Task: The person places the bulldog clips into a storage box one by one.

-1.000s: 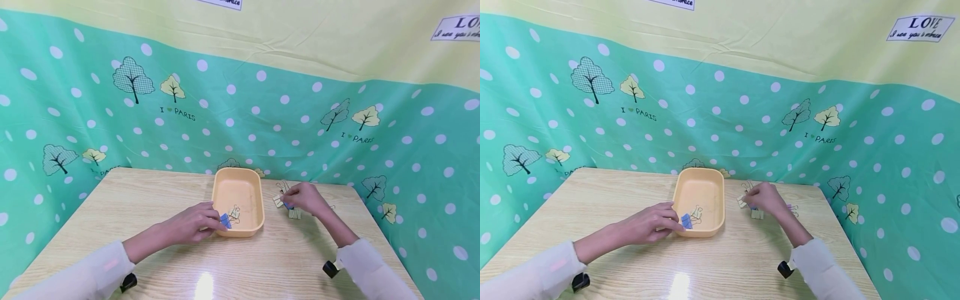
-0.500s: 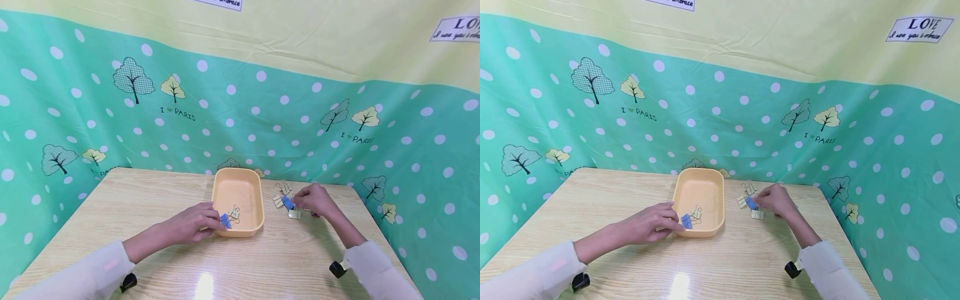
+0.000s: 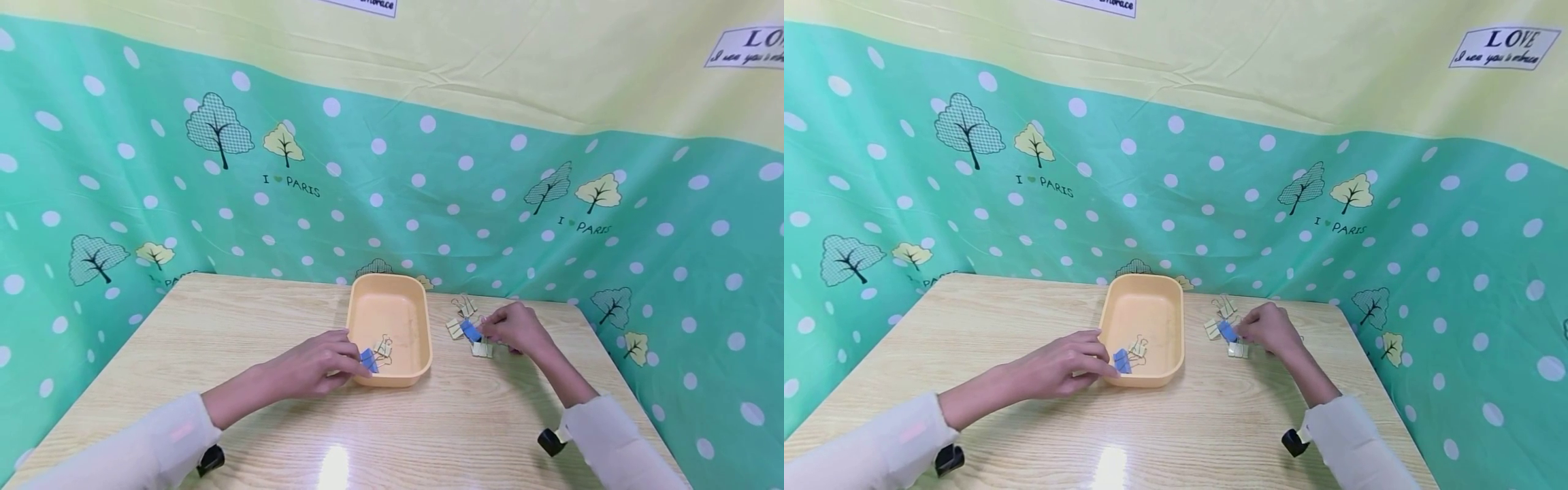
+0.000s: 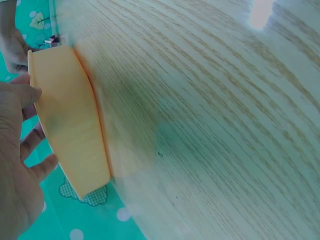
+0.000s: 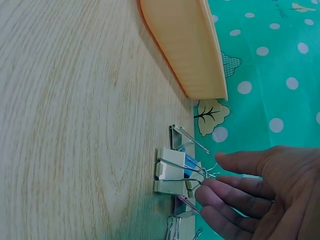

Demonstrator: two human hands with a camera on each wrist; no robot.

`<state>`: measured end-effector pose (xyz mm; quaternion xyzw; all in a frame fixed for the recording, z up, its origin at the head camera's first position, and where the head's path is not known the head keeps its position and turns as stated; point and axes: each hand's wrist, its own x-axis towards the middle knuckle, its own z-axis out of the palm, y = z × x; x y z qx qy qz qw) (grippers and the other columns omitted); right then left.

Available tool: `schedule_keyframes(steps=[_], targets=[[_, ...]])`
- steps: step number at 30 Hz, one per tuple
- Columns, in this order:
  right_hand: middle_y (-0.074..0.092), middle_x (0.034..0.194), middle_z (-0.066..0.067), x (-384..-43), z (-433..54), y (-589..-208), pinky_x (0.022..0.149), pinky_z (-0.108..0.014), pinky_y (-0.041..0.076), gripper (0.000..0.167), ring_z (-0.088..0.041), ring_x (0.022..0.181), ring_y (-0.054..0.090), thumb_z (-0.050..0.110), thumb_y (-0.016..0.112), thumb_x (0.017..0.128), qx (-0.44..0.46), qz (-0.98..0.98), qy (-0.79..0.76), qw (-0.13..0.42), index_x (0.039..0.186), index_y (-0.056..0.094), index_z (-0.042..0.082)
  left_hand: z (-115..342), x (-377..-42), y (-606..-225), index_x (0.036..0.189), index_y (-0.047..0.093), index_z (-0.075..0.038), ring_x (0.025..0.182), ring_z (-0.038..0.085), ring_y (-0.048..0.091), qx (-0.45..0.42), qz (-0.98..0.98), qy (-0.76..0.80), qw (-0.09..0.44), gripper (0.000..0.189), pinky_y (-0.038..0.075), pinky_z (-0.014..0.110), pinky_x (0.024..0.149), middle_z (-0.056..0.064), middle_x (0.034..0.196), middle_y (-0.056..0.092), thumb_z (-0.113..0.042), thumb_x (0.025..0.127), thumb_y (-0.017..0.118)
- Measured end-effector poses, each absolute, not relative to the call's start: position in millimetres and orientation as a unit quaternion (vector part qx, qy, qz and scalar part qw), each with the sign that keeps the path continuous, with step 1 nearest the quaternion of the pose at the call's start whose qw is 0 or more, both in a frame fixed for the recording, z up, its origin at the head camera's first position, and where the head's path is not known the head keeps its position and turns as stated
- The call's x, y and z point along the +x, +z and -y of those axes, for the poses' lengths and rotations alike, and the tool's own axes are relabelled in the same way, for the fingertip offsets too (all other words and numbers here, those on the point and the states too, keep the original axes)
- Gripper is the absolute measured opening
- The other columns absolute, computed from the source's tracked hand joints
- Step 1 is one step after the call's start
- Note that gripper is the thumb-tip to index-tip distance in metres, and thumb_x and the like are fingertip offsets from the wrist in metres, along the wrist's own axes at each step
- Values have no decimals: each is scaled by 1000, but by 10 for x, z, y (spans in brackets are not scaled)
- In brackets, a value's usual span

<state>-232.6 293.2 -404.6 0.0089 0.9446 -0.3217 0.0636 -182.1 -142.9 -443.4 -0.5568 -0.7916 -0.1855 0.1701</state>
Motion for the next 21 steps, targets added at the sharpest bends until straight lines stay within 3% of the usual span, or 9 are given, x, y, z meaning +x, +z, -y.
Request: schedule_keyframes(steps=[5,8,13,21], targets=[[85,89,-15,-2322,-2943,-4068,48,-30,48,22,-14,51,56,24,86,98,3,-947,-317,53,106,88,4,1425,-1824,-4430,114,89,-26,97,11,66,-558,792,-183,171,40,65,57,107,-11,100,80,3,86,87],[84,85,-12,-2328,-2946,-4094,48,-27,45,18,-10,49,50,24,85,97,-3,-949,-311,52,100,88,6,1424,-1823,-4426,114,89,-26,97,11,67,-557,792,-181,171,40,65,57,106,-11,100,80,3,86,87],[83,85,-9,-2312,-2931,-4135,51,-29,46,21,-16,63,65,29,89,94,0,-953,-298,46,90,87,8,1427,-1819,-4421,114,89,-26,99,11,68,-557,793,-179,171,39,64,58,107,-11,100,80,2,87,87],[76,72,-9,-2308,-2901,-4194,52,-27,33,38,-16,61,53,34,89,93,5,-958,-282,49,68,71,11,1426,-1806,-4415,115,89,-26,101,12,69,-549,800,-181,158,38,63,62,110,-11,101,80,2,88,86]])
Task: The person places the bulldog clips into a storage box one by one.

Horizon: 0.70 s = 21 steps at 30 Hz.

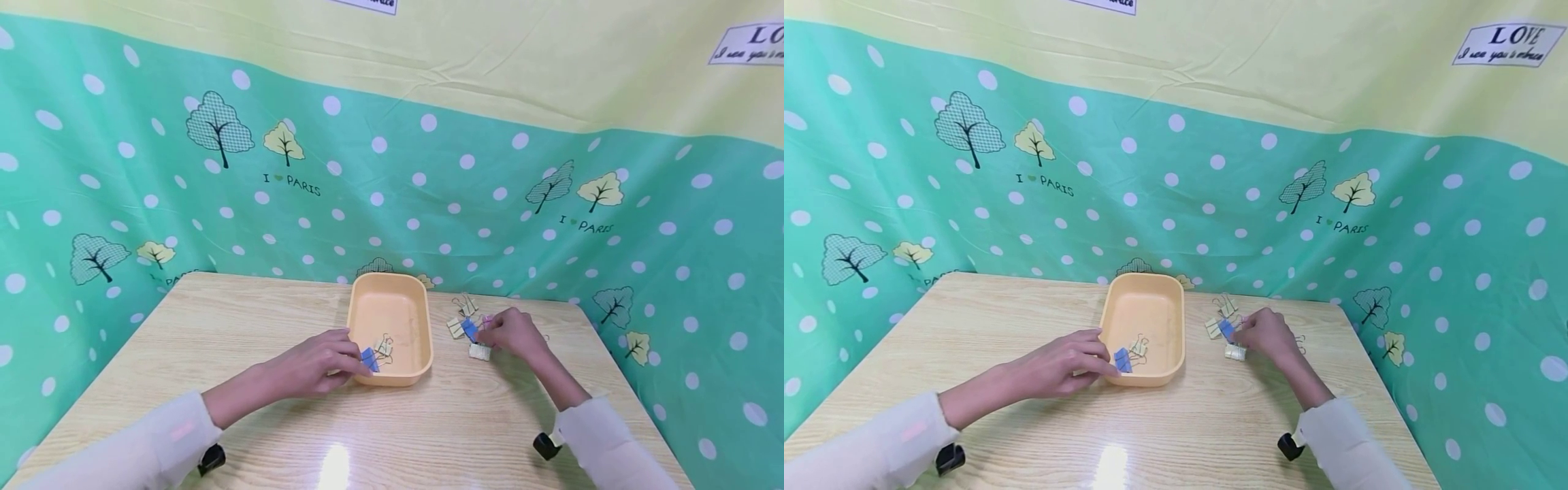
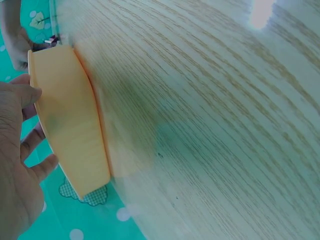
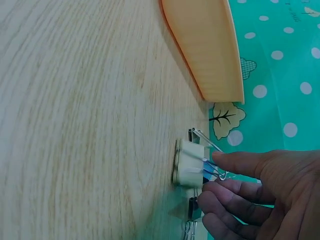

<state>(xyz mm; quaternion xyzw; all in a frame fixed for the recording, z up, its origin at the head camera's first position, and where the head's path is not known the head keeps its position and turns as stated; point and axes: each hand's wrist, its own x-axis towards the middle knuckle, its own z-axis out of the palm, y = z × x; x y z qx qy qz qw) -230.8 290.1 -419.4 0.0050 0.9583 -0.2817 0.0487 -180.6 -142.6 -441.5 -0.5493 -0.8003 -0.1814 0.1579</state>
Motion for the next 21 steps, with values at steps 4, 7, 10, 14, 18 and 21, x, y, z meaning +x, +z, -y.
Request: schedule_keyframes(steps=[4,7,10,14,18,21], targets=[[79,76,-9,-2290,-2890,-4208,54,-28,42,34,-19,67,67,31,89,95,-4,-955,-291,50,73,75,9,1428,-1795,-4406,115,89,-26,102,12,70,-547,802,-181,157,38,62,62,111,-11,103,81,1,88,86],[82,82,-9,-2272,-2886,-4215,61,-31,55,27,-24,76,77,27,89,96,-12,-951,-304,52,83,81,5,1428,-1788,-4402,115,89,-26,102,11,69,-545,804,-181,156,38,62,61,112,-11,102,81,1,88,86],[84,86,-10,-2262,-2883,-4218,70,-35,65,24,-25,81,81,25,88,97,-14,-946,-319,61,90,84,3,1429,-1786,-4403,116,89,-26,101,11,68,-544,804,-182,153,39,62,60,113,-12,102,80,2,89,85],[86,94,-16,-2270,-2891,-4248,78,-41,71,22,-26,85,84,19,84,101,-20,-930,-357,84,99,84,-3,1430,-1790,-4408,116,89,-26,101,11,69,-547,802,-184,153,39,62,61,113,-11,102,80,2,89,85],[85,101,-22,-2281,-2912,-4292,80,-43,73,22,-29,87,85,11,79,104,-25,-910,-400,107,109,82,-11,1428,-1804,-4417,115,89,-25,99,10,68,-554,795,-186,161,39,64,59,110,-10,100,80,3,88,85],[85,102,-24,-2280,-2928,-4311,80,-42,73,22,-28,85,85,6,77,105,-17,-894,-431,121,113,80,-14,1425,-1815,-4421,115,88,-25,96,11,67,-558,791,-186,167,39,65,53,107,-11,99,79,3,88,84]])
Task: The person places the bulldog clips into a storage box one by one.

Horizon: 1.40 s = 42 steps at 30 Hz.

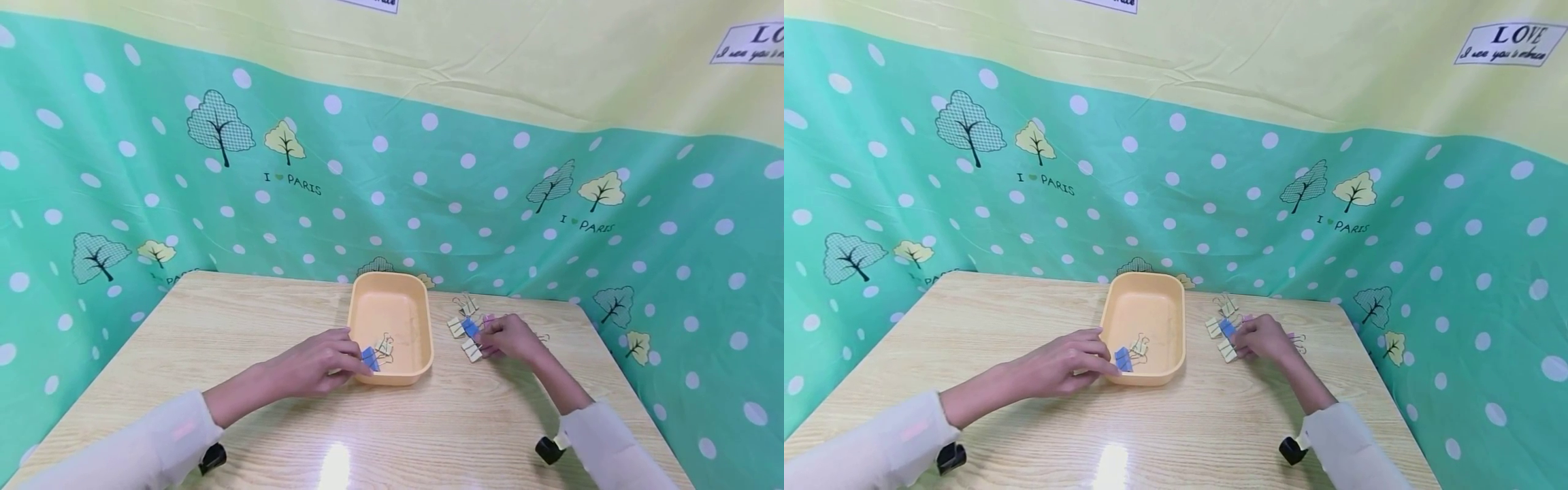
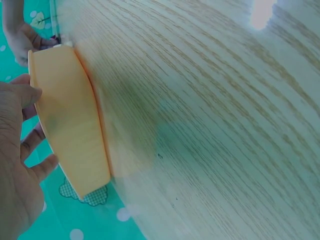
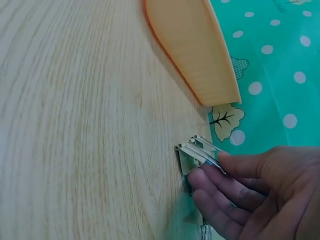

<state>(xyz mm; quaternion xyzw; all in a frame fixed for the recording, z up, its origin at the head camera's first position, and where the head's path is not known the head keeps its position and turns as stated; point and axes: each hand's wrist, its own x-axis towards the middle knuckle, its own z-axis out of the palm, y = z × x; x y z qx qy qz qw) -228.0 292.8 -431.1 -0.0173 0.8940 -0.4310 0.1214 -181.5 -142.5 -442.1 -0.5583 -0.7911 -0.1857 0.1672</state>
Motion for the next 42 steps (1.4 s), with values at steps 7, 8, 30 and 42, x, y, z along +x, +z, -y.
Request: schedule_keyframes(steps=[7,8,30,42], targets=[[84,107,-28,-2240,-2970,-4299,77,-37,72,29,-23,84,86,1,75,105,4,-857,-491,160,124,75,-20,1419,-1824,-4415,114,89,-26,96,11,65,-557,792,-184,168,37,65,53,106,-11,99,79,2,89,85],[84,108,-28,-2235,-2976,-4298,77,-36,72,30,-23,84,86,1,76,104,9,-852,-497,164,126,74,-19,1419,-1824,-4413,114,89,-26,95,11,66,-557,792,-184,168,37,65,53,106,-11,99,79,2,89,85],[87,109,-19,-2247,-3015,-4240,87,-33,72,31,-19,96,87,7,72,109,15,-776,-590,222,130,73,-14,1418,-1801,-4416,114,89,-26,99,10,66,-550,799,-180,166,39,63,57,113,-12,101,79,3,88,87],[87,111,-15,-2285,-2923,-4102,91,-36,72,30,-19,100,87,12,75,108,-6,-777,-592,215,128,74,-10,1423,-1812,-4416,114,89,-26,101,11,68,-550,798,-183,162,39,63,60,110,-12,101,80,3,88,86]])
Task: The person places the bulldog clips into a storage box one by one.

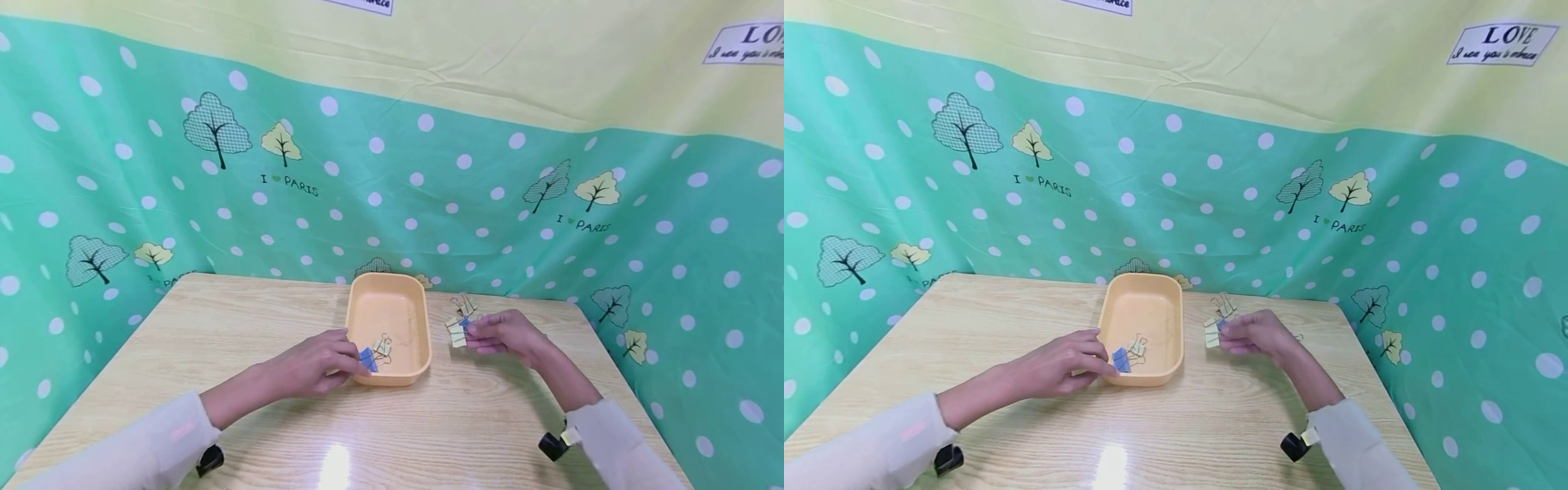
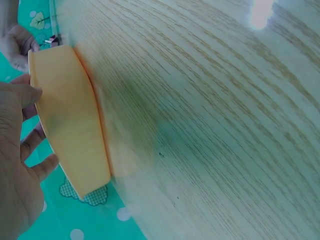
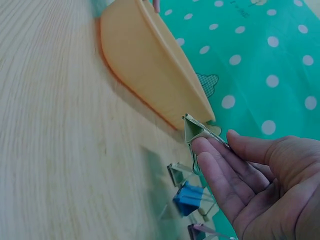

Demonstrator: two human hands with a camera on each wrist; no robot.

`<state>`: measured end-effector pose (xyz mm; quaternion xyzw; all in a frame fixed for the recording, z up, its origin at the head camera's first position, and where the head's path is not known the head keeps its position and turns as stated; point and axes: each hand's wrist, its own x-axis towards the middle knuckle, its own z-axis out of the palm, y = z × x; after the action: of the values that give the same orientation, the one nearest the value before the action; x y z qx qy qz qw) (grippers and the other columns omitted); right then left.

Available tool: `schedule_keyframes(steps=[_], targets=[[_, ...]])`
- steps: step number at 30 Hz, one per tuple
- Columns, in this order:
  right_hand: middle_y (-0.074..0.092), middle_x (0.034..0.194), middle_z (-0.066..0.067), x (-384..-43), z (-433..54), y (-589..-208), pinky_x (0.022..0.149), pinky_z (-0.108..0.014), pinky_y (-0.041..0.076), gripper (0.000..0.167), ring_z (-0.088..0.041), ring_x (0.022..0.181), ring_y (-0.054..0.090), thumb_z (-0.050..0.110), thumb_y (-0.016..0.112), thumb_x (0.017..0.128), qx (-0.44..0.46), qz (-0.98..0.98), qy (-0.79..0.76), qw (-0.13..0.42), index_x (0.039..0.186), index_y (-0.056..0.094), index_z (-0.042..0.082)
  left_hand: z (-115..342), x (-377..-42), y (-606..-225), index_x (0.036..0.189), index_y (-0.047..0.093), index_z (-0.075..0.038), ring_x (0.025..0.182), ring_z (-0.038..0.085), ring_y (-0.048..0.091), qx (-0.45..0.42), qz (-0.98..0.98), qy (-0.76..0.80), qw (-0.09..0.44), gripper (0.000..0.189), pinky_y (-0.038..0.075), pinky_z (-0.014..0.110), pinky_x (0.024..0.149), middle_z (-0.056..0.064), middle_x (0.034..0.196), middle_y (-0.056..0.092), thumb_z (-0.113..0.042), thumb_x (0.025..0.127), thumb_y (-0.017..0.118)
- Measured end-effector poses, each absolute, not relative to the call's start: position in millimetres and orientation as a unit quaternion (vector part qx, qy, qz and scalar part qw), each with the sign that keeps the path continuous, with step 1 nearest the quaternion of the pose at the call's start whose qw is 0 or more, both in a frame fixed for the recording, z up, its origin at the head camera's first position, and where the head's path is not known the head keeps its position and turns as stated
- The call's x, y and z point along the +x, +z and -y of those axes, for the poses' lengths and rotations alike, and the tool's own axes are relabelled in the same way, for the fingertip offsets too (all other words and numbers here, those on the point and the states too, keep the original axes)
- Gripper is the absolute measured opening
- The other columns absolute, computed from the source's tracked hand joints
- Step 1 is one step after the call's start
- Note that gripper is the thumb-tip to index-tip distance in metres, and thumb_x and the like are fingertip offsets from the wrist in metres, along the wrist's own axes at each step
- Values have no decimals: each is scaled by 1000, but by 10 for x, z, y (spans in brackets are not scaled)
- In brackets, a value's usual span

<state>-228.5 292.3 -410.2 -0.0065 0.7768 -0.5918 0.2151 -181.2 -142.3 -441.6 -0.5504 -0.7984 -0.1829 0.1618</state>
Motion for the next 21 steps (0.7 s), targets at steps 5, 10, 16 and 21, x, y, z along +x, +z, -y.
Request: schedule_keyframes(steps=[5,10,16,21], targets=[[87,115,-16,-2278,-2831,-4020,94,-39,71,36,-20,102,87,13,75,108,-18,-785,-582,211,133,73,-12,1423,-1809,-4409,114,89,-25,100,10,68,-547,801,-188,153,39,63,61,111,-11,100,79,3,88,85],[86,119,-19,-2268,-2731,-3967,99,-43,70,39,-20,103,87,14,75,108,-26,-790,-575,212,136,72,-13,1420,-1806,-4403,115,89,-25,102,10,69,-545,803,-191,147,40,62,65,111,-11,100,79,5,89,84],[86,116,-19,-2261,-2609,-3914,100,-45,70,41,-20,102,87,16,78,107,-23,-792,-573,210,135,73,-13,1426,-1810,-4410,115,89,-25,102,10,70,-546,802,-189,148,39,62,64,111,-11,99,79,4,89,84],[84,123,-24,-2279,-2512,-3885,101,-47,69,39,-22,105,87,14,75,108,-30,-796,-568,210,137,72,-12,1422,-1815,-4414,114,89,-24,97,9,67,-550,799,-188,156,37,63,60,110,-11,98,78,3,88,86]])
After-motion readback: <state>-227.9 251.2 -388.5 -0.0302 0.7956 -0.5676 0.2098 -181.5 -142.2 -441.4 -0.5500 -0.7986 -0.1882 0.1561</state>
